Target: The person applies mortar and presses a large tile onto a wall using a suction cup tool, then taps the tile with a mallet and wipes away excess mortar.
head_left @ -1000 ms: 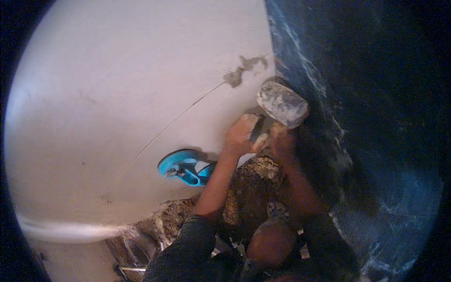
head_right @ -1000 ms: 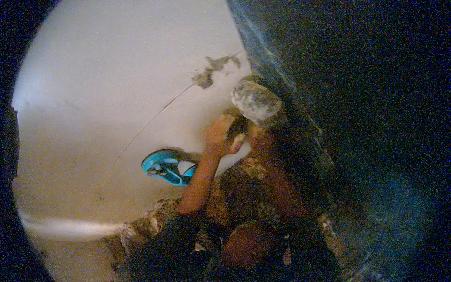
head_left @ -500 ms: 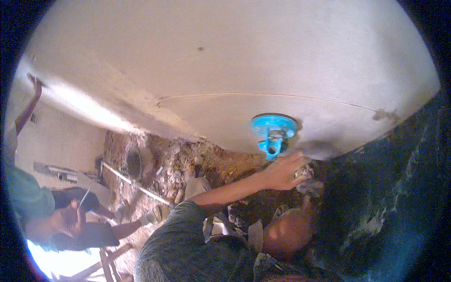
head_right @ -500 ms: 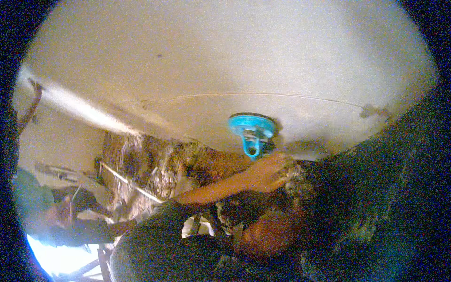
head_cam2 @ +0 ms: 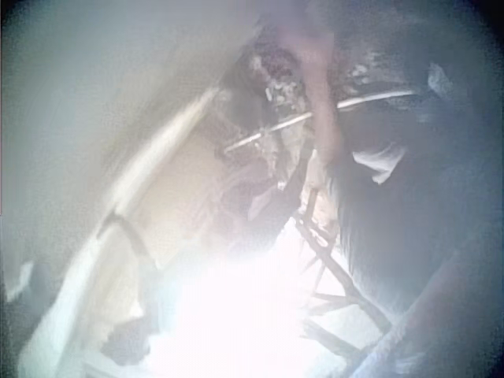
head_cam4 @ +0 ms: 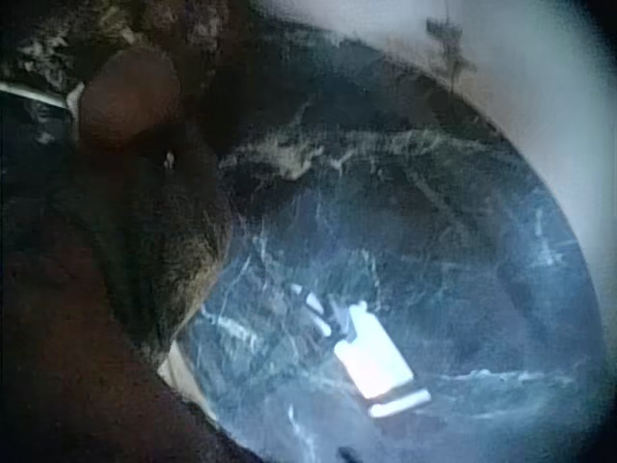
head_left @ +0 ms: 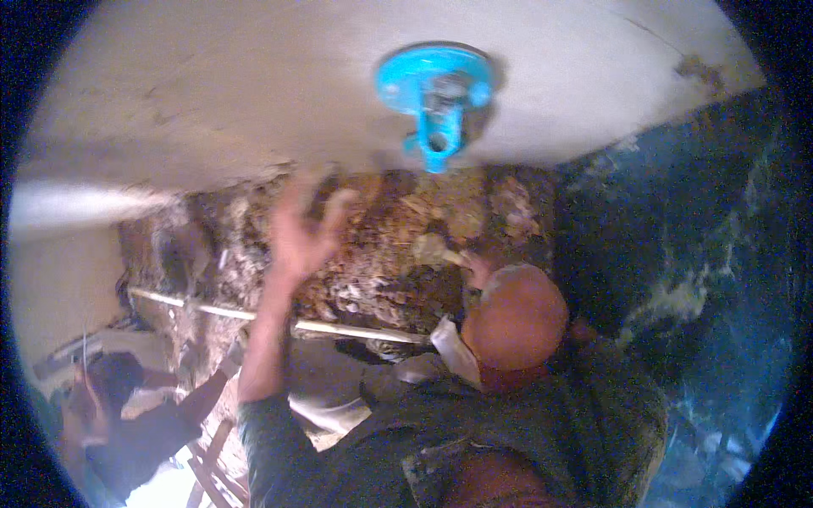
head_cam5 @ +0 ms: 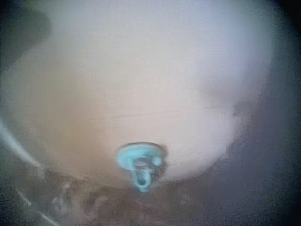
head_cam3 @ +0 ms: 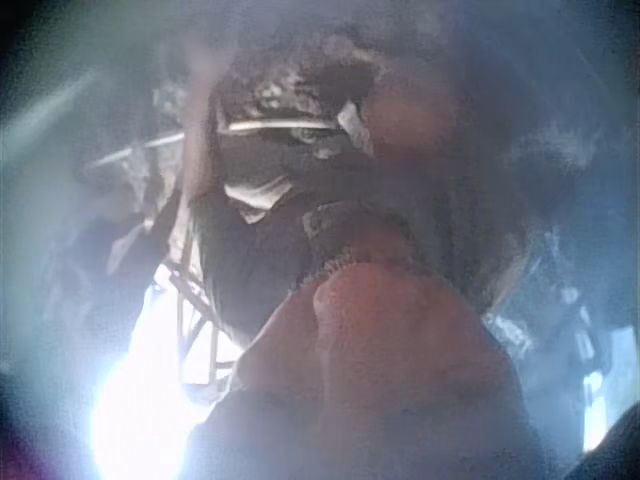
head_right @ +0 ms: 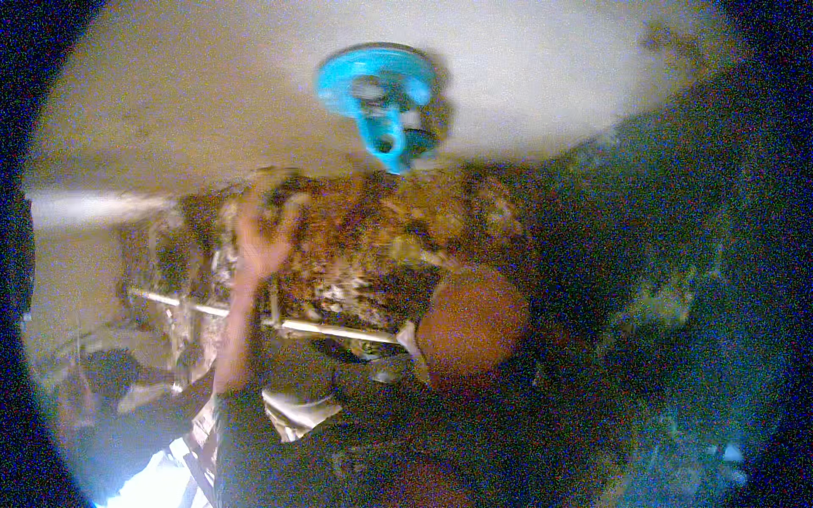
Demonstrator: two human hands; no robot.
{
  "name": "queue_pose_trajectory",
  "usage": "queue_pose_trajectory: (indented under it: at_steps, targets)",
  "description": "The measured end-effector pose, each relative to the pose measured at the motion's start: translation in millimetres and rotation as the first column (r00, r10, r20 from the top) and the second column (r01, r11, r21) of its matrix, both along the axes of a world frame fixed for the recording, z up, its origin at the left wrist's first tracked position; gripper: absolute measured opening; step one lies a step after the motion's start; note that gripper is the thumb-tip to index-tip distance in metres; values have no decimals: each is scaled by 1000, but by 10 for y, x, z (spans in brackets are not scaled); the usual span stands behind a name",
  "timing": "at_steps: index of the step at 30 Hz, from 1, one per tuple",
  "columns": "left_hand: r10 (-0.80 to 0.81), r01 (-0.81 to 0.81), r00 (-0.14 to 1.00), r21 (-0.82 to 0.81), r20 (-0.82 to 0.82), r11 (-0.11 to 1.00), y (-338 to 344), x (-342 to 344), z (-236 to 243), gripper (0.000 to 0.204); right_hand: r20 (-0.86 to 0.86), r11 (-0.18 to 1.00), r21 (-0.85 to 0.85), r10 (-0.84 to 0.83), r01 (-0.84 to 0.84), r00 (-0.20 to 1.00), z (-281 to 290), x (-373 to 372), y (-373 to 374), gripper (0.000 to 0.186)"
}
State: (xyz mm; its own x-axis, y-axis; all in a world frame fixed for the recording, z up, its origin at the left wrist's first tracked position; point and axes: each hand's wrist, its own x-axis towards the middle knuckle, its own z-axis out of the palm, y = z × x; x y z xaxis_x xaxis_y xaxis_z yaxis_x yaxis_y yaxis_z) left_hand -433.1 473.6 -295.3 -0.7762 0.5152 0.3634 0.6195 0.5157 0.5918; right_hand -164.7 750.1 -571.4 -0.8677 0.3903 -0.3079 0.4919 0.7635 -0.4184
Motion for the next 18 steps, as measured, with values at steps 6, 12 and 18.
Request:
queue_pose_trajectory:
  at_steps: [6, 12, 18]
  targets:
    - [185, -176, 980, 125, -67, 976, -52, -208, -179, 33, 100, 998, -49, 37, -32, 994, -15, -286, -158, 55]
    - [48, -29, 975, 88, -218, 996, 193, -189, -370, 38, 118, 997, -58, 64, -57, 991, 91, -322, -183, 58]
    - [21, -21, 966, 3, -258, 1000, 187, -94, -595, 56, 144, 997, -53, 59, -52, 988, 182, -220, -110, 61]
